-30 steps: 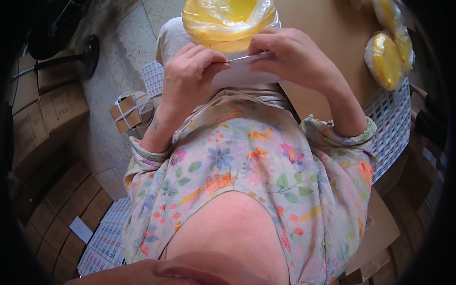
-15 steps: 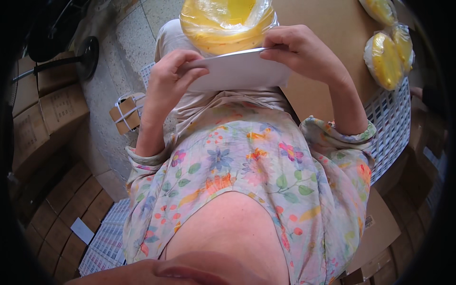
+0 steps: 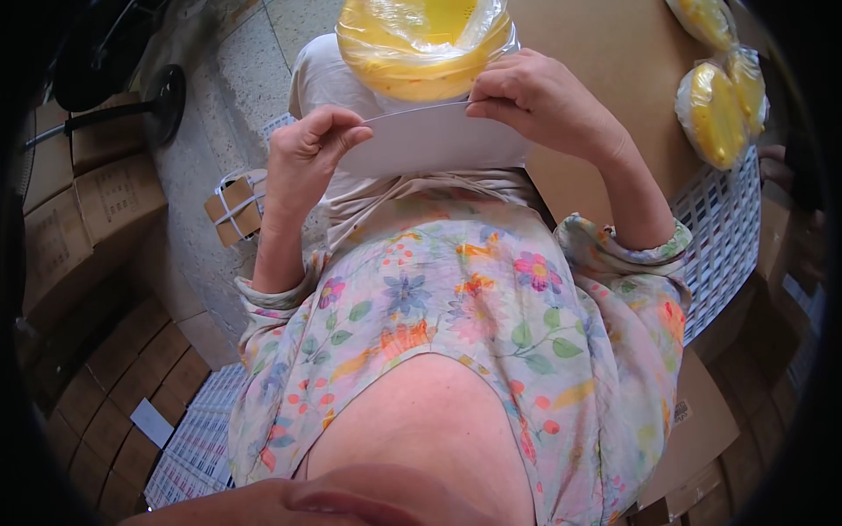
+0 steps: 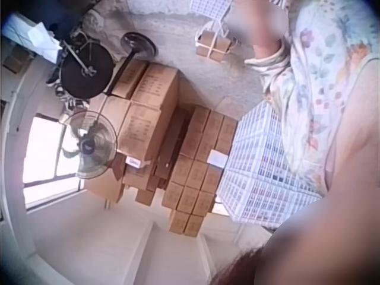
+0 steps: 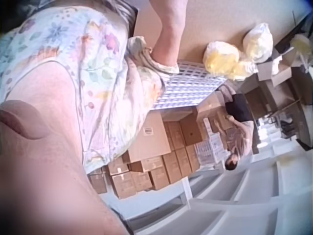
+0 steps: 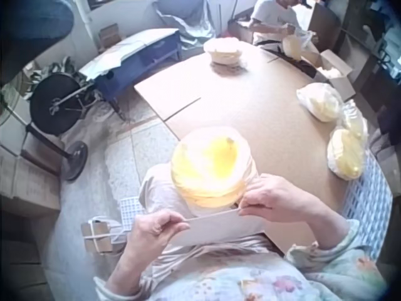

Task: The recorder is packing yellow round products from plastic bags into white cardboard boxes.

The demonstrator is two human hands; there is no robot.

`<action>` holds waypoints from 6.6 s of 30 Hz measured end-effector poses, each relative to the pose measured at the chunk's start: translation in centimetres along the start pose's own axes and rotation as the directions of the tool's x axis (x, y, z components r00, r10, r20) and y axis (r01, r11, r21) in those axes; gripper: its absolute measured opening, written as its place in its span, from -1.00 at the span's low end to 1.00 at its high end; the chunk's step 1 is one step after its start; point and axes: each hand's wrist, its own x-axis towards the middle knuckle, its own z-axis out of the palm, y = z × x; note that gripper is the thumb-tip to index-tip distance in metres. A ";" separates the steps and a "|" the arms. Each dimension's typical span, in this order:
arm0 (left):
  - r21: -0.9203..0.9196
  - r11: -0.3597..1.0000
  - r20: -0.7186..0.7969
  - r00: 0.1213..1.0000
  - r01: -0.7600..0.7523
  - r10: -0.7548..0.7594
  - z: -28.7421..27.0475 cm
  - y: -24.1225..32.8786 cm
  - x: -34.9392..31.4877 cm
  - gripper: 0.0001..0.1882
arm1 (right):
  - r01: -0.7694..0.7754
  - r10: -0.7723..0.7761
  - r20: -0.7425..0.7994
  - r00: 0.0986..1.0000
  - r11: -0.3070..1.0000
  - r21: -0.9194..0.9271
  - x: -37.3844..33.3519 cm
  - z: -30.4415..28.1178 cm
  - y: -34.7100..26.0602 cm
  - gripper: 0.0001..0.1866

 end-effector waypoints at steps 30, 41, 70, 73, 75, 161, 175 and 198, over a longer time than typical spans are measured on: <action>-0.076 0.994 0.056 0.995 0.082 -0.078 2.9 2.6 1.2 -0.84 | -0.056 0.178 -0.439 0.881 0.959 0.277 -0.8 2.6 -0.6 -0.88; 0.000 0.999 -0.008 0.999 -0.040 0.040 3.2 2.5 0.8 -0.86 | -0.088 -0.119 -0.551 0.826 0.938 -0.336 -0.8 4.4 -1.7 -0.77; -0.025 0.999 0.009 0.999 -0.038 0.038 3.4 2.3 0.5 -0.86 | -0.136 -0.141 -0.613 0.777 0.914 -0.382 -0.8 5.7 -2.0 -0.83; -0.030 0.998 0.008 0.999 -0.051 0.051 3.5 2.2 0.4 -0.86 | -0.146 -0.108 -0.619 0.778 0.927 -0.345 -0.9 5.6 -1.9 -0.83; -0.039 0.998 0.006 0.999 -0.051 0.051 3.5 2.3 0.4 -0.86 | -0.128 -0.110 -0.593 0.798 0.930 -0.345 -1.1 5.6 -1.7 -0.83; -0.281 0.944 0.123 0.982 0.172 -0.143 5.9 0.6 0.4 -0.81 | -0.143 0.134 -0.675 0.725 0.989 0.042 -2.1 7.9 -3.6 -0.73; 0.025 0.999 0.131 0.991 0.036 -0.039 4.3 0.1 0.8 -0.75 | -0.141 -0.057 -0.676 0.735 0.962 -0.234 -0.9 8.1 -3.5 -0.82; 0.514 0.708 0.383 0.868 -0.484 0.314 1.2 -0.1 4.3 -0.81 | -0.172 0.472 -0.456 0.755 0.813 0.556 4.1 4.3 0.9 -0.90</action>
